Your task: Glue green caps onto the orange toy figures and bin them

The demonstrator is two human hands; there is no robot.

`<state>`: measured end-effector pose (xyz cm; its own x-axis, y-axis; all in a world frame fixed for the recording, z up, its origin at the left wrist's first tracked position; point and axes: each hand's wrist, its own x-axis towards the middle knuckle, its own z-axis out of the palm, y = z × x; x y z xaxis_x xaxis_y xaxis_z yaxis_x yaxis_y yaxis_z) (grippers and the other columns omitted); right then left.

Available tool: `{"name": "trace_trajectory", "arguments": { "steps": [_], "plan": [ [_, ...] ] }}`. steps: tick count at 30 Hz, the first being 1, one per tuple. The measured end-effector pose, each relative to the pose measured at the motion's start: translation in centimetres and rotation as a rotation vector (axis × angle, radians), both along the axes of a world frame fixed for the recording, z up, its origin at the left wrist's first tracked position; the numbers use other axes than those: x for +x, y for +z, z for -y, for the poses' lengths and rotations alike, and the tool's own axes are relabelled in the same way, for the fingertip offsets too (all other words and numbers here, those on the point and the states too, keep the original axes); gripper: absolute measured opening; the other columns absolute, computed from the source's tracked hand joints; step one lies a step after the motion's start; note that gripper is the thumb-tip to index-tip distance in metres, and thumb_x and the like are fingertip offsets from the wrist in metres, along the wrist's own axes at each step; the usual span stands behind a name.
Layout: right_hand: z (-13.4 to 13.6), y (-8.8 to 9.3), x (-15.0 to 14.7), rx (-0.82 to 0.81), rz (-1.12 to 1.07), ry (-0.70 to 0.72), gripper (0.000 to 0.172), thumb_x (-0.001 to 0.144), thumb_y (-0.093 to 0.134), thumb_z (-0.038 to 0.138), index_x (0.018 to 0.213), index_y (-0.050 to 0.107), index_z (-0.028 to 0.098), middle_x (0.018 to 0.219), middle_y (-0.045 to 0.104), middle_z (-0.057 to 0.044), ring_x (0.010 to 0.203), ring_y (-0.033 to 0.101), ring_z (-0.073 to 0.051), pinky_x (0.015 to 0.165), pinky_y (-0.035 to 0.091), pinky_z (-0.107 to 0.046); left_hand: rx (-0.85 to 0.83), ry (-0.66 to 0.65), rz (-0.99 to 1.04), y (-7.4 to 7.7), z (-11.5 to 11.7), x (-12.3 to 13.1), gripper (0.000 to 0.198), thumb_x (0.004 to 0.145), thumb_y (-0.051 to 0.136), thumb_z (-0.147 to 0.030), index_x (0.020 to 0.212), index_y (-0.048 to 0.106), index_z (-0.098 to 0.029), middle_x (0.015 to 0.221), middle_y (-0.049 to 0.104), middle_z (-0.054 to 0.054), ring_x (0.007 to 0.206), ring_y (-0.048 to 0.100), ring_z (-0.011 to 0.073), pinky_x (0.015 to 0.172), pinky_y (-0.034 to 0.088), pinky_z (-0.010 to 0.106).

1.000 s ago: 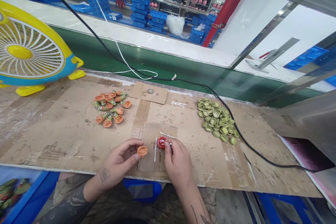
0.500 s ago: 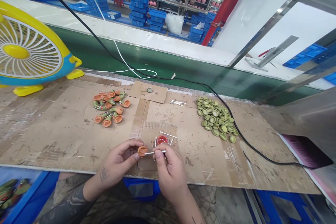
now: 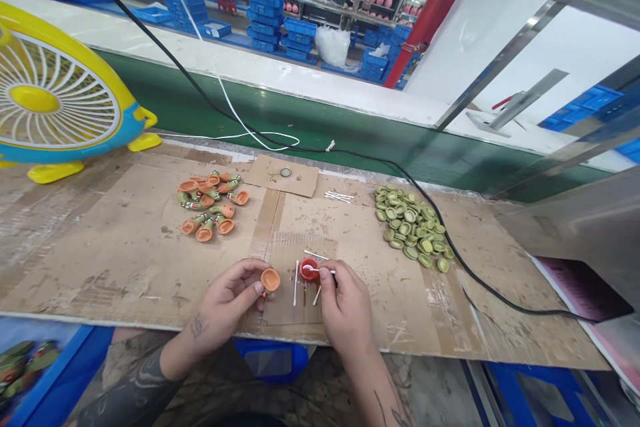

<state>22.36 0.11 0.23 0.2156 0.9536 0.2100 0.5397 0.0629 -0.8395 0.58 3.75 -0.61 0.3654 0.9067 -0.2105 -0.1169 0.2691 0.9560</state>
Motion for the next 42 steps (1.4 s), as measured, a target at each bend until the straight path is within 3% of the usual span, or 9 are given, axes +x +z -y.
{"name": "trace_trajectory", "arguments": {
  "steps": [2, 5, 7, 11, 14, 20, 28, 42],
  "plan": [
    [-0.3, -0.4, 0.1, -0.006, 0.039, 0.018, 0.028, 0.105, 0.048, 0.039, 0.094, 0.067, 0.022, 0.088, 0.072, -0.003, 0.08, 0.066, -0.019, 0.074, 0.048, -0.03, 0.054, 0.015, -0.025, -0.1, -0.1, 0.0, 0.031, 0.091, 0.072, -0.036, 0.115, 0.066, -0.018, 0.102, 0.071, 0.009, 0.086, 0.068, 0.0192, 0.066, 0.056, 0.026],
    [-0.5, -1.0, 0.0, -0.013, 0.079, 0.046, 0.028, 0.106, 0.047, 0.038, 0.096, 0.068, 0.022, 0.092, 0.073, -0.004, 0.085, 0.067, -0.02, 0.078, 0.049, -0.031, 0.191, 0.031, -0.119, -0.4, -0.3, -0.1, 0.034, 0.086, 0.074, -0.026, 0.118, 0.07, -0.019, 0.125, 0.067, 0.012, 0.112, 0.066, 0.0242, 0.085, 0.057, 0.029],
    [-0.6, -1.4, 0.0, -0.032, 0.107, 0.068, 0.028, 0.106, 0.046, 0.036, 0.098, 0.069, 0.022, 0.096, 0.074, -0.005, 0.09, 0.068, -0.021, 0.081, 0.049, -0.033, 0.246, 0.026, -0.169, -0.5, -0.3, -0.2, 0.034, 0.085, 0.074, -0.022, 0.119, 0.071, -0.019, 0.13, 0.066, 0.012, 0.122, 0.062, 0.0259, 0.094, 0.055, 0.031],
    [-0.4, -1.4, 0.0, -0.036, 0.082, 0.062, 0.027, 0.105, 0.048, 0.036, 0.098, 0.069, 0.022, 0.096, 0.074, -0.006, 0.091, 0.068, -0.022, 0.083, 0.049, -0.033, 0.205, 0.073, -0.111, -0.6, -0.1, 0.0, 0.039, 0.085, 0.073, -0.02, 0.123, 0.063, -0.019, 0.115, 0.068, 0.01, 0.108, 0.065, 0.0217, 0.087, 0.055, 0.029],
    [0.1, -0.7, -0.3, -0.007, -0.088, -0.001, 0.026, 0.104, 0.051, 0.039, 0.097, 0.069, 0.022, 0.089, 0.072, -0.003, 0.083, 0.066, -0.019, 0.077, 0.05, -0.03, 0.19, 0.062, -0.082, -0.4, 0.1, 0.1, 0.03, 0.085, 0.072, -0.018, 0.113, 0.062, -0.019, 0.104, 0.066, 0.006, 0.095, 0.064, 0.0182, 0.079, 0.053, 0.026],
    [1.4, 0.8, -1.9, -0.02, -0.407, 0.061, 0.021, 0.104, 0.056, 0.039, 0.098, 0.069, 0.023, 0.079, 0.065, 0.001, 0.073, 0.061, -0.013, 0.07, 0.048, -0.022, 0.238, 0.01, -0.113, 0.1, -0.1, 0.0, 0.025, 0.084, 0.07, -0.014, 0.108, 0.065, -0.019, 0.107, 0.063, 0.006, 0.094, 0.061, 0.0173, 0.08, 0.051, 0.025],
    [1.5, 0.2, -3.0, -0.076, -0.427, 0.169, 0.021, 0.106, 0.053, 0.038, 0.1, 0.067, 0.023, 0.082, 0.064, 0.001, 0.079, 0.06, -0.013, 0.075, 0.047, -0.022, 0.268, -0.015, -0.119, -0.2, 0.0, -0.3, 0.025, 0.086, 0.069, -0.014, 0.11, 0.065, -0.02, 0.11, 0.062, 0.007, 0.102, 0.062, 0.0193, 0.082, 0.052, 0.025],
    [0.8, -0.2, -3.0, -0.03, -0.359, 0.135, 0.021, 0.106, 0.052, 0.037, 0.1, 0.067, 0.023, 0.082, 0.064, 0.001, 0.076, 0.06, -0.012, 0.072, 0.048, -0.022, 0.281, -0.056, -0.081, 0.1, -0.3, -0.5, 0.026, 0.085, 0.073, -0.018, 0.11, 0.071, -0.02, 0.11, 0.061, 0.008, 0.108, 0.059, 0.0229, 0.09, 0.051, 0.03]
  ]
}}
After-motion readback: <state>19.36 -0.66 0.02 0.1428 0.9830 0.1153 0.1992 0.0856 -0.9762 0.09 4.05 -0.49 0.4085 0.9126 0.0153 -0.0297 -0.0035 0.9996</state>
